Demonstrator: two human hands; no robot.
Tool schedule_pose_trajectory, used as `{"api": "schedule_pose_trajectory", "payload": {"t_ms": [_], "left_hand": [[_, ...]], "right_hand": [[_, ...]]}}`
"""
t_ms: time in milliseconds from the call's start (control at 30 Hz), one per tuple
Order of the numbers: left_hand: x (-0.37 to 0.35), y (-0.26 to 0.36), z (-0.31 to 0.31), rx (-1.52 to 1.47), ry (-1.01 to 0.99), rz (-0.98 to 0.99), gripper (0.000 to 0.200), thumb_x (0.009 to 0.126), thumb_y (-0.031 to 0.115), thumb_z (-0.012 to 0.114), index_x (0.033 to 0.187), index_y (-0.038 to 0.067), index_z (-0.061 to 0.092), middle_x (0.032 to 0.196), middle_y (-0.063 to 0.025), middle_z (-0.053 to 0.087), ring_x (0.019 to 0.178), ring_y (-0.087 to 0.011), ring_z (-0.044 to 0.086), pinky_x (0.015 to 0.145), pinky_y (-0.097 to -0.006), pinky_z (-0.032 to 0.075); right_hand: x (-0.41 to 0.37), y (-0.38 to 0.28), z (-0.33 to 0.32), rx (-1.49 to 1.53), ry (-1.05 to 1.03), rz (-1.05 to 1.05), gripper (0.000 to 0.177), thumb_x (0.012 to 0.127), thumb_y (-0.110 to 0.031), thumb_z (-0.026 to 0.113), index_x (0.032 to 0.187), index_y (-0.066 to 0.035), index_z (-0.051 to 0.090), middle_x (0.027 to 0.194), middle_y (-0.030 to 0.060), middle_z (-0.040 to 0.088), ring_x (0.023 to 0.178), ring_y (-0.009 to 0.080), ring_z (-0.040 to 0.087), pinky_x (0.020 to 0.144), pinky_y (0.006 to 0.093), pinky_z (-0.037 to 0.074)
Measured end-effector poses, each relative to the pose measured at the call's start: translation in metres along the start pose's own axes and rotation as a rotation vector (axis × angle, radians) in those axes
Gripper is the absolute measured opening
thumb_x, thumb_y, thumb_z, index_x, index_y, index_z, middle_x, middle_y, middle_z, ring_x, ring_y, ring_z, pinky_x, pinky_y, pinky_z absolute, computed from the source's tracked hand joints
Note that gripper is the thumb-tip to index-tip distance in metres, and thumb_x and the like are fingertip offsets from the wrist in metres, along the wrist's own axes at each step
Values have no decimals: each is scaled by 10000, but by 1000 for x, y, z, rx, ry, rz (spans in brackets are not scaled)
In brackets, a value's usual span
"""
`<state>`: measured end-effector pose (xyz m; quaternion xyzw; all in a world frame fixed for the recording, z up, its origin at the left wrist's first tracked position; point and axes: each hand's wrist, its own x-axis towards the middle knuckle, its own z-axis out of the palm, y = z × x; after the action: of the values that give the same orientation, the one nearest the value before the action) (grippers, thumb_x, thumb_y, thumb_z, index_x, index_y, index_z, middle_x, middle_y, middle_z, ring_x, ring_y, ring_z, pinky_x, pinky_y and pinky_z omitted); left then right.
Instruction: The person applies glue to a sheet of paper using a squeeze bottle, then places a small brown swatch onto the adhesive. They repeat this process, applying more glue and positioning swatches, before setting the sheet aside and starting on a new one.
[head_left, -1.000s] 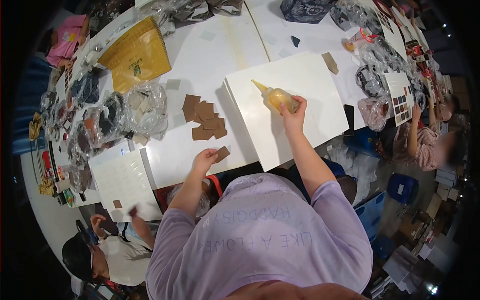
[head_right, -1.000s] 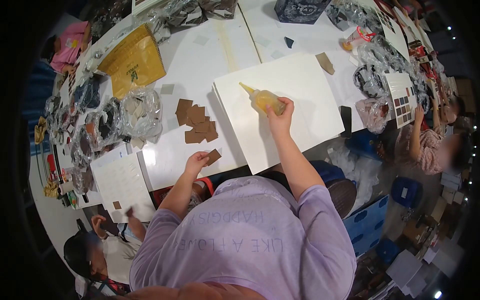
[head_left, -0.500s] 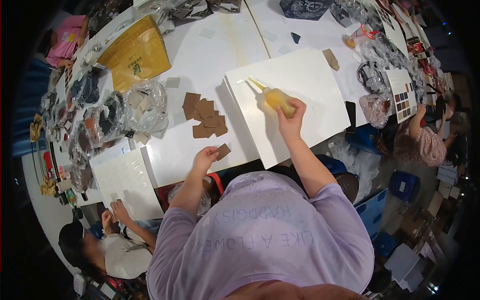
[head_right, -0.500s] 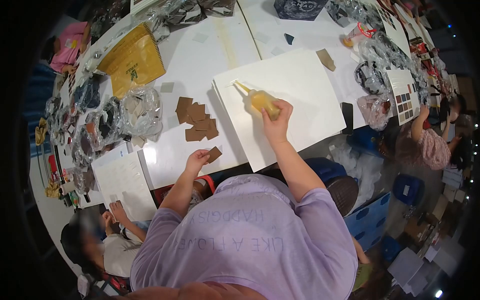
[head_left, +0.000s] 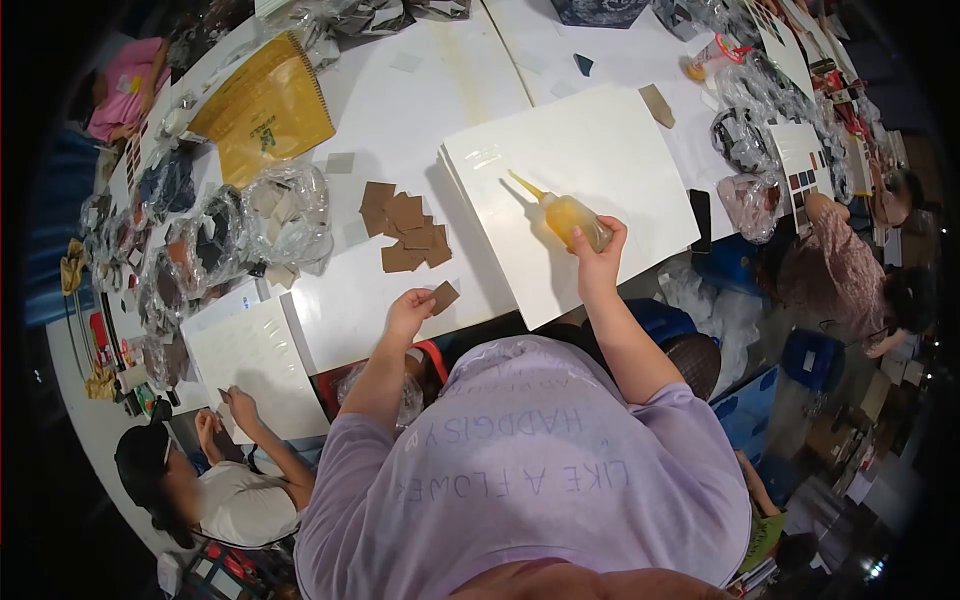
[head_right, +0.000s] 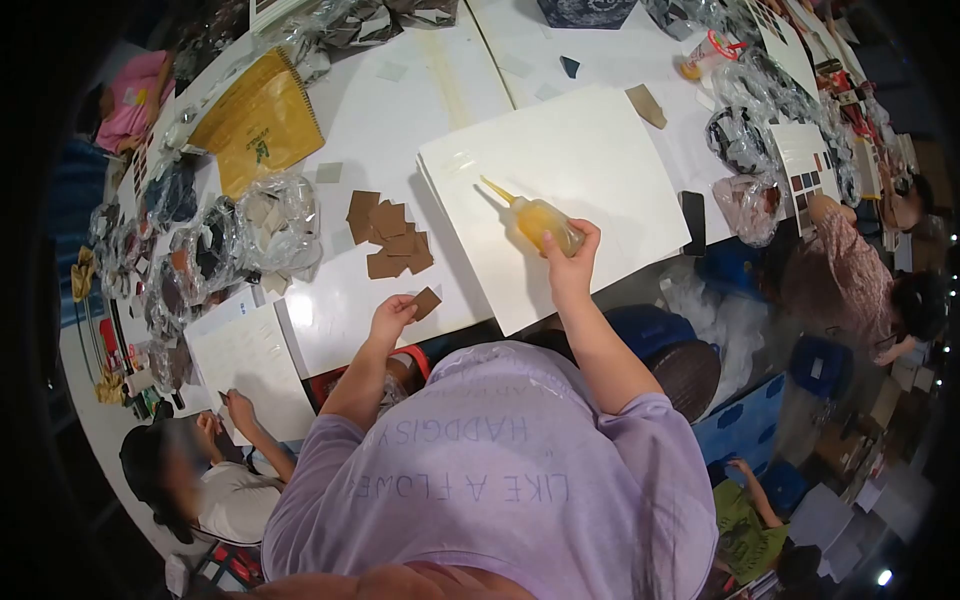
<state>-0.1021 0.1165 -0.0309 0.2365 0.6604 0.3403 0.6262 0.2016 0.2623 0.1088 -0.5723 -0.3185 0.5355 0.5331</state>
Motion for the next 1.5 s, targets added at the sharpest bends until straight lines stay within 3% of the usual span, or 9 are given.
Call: {"api": "schedule_pose_trajectory", "payload": {"t_ms": [233, 333, 533, 733, 867, 967, 1200, 1300, 1500], "left_hand": [[-2, 7, 1, 52, -7, -28, 162, 859, 62, 600, 1019, 43, 583, 938, -22, 637, 813, -83, 586, 692, -209, 470], [-2, 6, 2, 42, -9, -18, 162, 857, 60, 600, 1017, 39, 585, 927, -21, 637, 804, -82, 583, 692, -211, 467], [-5, 5, 2, 3, -4, 7, 167, 851, 54, 600, 1016, 33, 586, 903, -17, 636, 779, -83, 575, 684, -219, 460], [-3, 4, 3, 11, -1, 25, 167, 854, 61, 598, 1018, 30, 584, 901, -22, 635, 778, -81, 575, 683, -219, 460], [-3, 2, 3, 25, 1, 29, 170, 855, 61, 598, 1021, 29, 583, 909, -25, 638, 792, -85, 580, 685, -221, 461], [-5, 3, 4, 15, 4, 33, 173, 856, 60, 598, 1025, 29, 583, 915, -28, 639, 798, -89, 582, 690, -223, 462], [-4, 3, 5, 21, 4, 32, 192, 857, 60, 596, 1045, 26, 581, 928, -33, 638, 799, -94, 582, 695, -225, 463], [-3, 2, 4, 56, 23, 22, 193, 859, 59, 594, 1048, 24, 580, 927, -34, 636, 795, -96, 582, 694, -223, 462], [-5, 5, 5, 62, 22, -9, 198, 866, 55, 586, 1062, 45, 564, 964, -24, 629, 833, -82, 573, 702, -206, 451]], "right_hand": [[9, 32, -8, -534, 2, -611, 413, 752, -27, 689, 1069, -75, 429, 1102, 165, 423, 1094, 321, 416, 946, 408, 367], [2, 31, 1, -624, -15, -675, 409, 746, 9, 683, 1058, -66, 429, 1093, 142, 426, 1079, 279, 433, 962, 374, 360], [-7, 36, -6, -378, 15, -529, 427, 733, -23, 693, 1064, -75, 429, 1110, 176, 420, 1074, 347, 423, 932, 409, 375], [-13, 38, -13, -600, -29, -633, 414, 754, -31, 688, 1068, -75, 423, 1133, 154, 422, 1083, 290, 436, 945, 377, 369], [-30, 37, -11, -141, -57, -178, 422, 783, -34, 681, 1100, -70, 404, 1139, 109, 427, 1085, 212, 434, 938, 330, 378], [-38, 10, -29, 29, -34, -90, 417, 791, -37, 680, 1104, -63, 405, 1141, 99, 429, 1081, 194, 428, 934, 313, 377], [-34, 32, -47, -611, 2, -605, 415, 731, -13, 691, 1061, -70, 446, 1126, 170, 427, 1078, 313, 437, 919, 373, 388], [-48, 29, -37, -552, -116, -584, 408, 720, -18, 697, 1044, -63, 453, 1128, 175, 427, 1074, 324, 437, 921, 379, 386], [-48, 32, -58, -559, 60, -581, 426, 706, -17, 708, 1046, -67, 457, 1113, 172, 449, 1064, 328, 451, 910, 389, 391]]}}
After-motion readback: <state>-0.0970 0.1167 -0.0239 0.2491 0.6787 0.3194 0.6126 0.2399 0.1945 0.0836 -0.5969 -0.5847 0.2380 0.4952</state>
